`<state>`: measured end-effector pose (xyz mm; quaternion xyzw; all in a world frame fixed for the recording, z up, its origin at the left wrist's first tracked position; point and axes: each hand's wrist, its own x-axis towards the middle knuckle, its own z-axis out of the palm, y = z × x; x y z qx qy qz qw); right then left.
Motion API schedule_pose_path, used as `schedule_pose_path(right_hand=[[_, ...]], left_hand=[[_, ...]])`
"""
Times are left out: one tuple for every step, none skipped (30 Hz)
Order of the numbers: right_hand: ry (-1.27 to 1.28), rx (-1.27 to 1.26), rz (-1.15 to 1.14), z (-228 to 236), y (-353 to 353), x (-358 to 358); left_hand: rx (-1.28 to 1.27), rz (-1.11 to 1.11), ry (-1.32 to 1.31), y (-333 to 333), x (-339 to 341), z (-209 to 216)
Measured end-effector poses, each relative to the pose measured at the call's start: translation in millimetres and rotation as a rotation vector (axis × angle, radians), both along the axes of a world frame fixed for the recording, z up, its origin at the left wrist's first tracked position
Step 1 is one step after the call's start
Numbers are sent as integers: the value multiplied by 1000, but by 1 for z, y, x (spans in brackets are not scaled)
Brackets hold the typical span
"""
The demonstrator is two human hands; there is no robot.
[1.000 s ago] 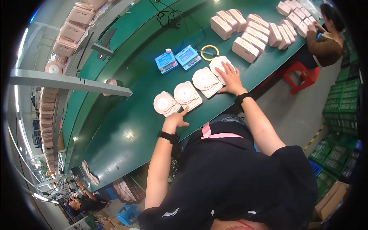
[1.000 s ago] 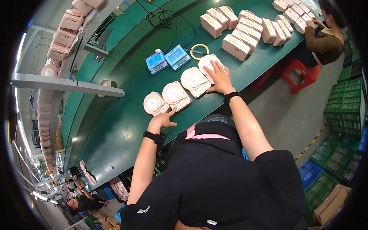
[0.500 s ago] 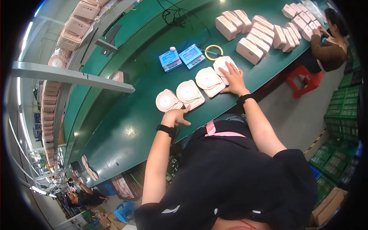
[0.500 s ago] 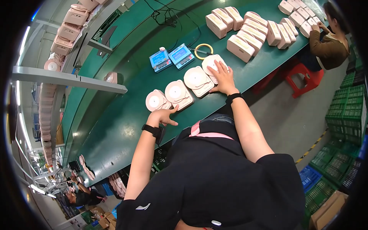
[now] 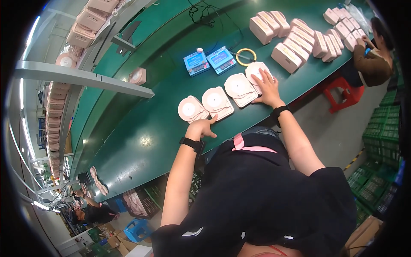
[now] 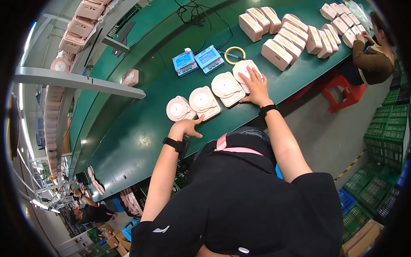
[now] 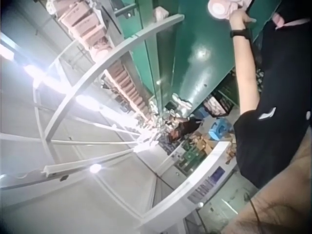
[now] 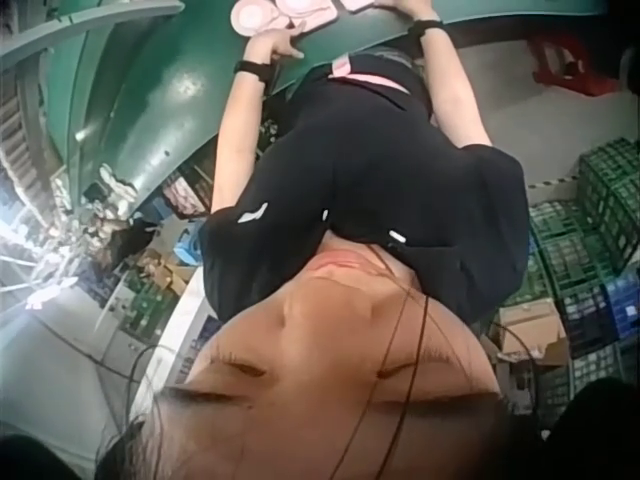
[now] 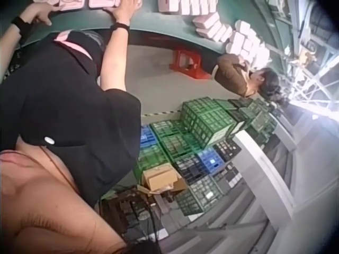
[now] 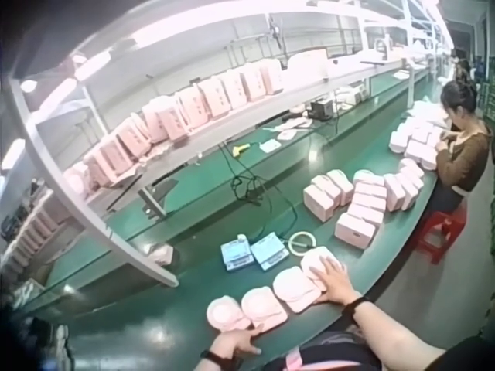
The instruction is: The person picks up a pink base, presses a white cover onto it, and sets the assembled unit on the table, repeating this process for several units.
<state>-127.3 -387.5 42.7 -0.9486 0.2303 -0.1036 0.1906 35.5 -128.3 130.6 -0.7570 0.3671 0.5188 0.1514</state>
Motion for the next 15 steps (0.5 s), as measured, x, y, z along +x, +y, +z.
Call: schedule_pose_path(right_hand=[[4,3,-1,0,0,0],[5,4,-1,0,-1,0],[0,1,0,0,-1,0],[-6,0,1,0,-2,0],[-12,-2,2,0,-2,0],[-12,-1,0,0,-1,0],[-7,2,2,0,-1,0],[-1,6,2,1,0,-1],[2,8,3,1,0,-1],[1,7,0,1,0,-1],[-21,2,-4,0,0,-1],[-41,-3,-9,0,0,-2],[-62,-7,-13,-1,1,-3],[-63,-9,-19,1,0,-3],[-64,0,-15,4,1,-2]], left_hand=[[1,0,3,0,0,0],[2,0,3,-1,1,-1],[0,0,3,-1,1,-1],[-2,-1,3,-1,1,-1],[-3,-2,2,-1,2,-1],[-2,-3,3,-1,2,-1],[0,-6,2,-1,2,-1],[1,-10,2,0,1,-1],[1,-14,0,0,2,-1],[1,-16,-1,0,3,-2],[-10,-21,9,1,4,-3],[-20,-26,19,2,5,-4],[-30,-31,30,3,5,-5],[-31,-37,29,3,7,-6],[-22,-31,38,3,8,-7]])
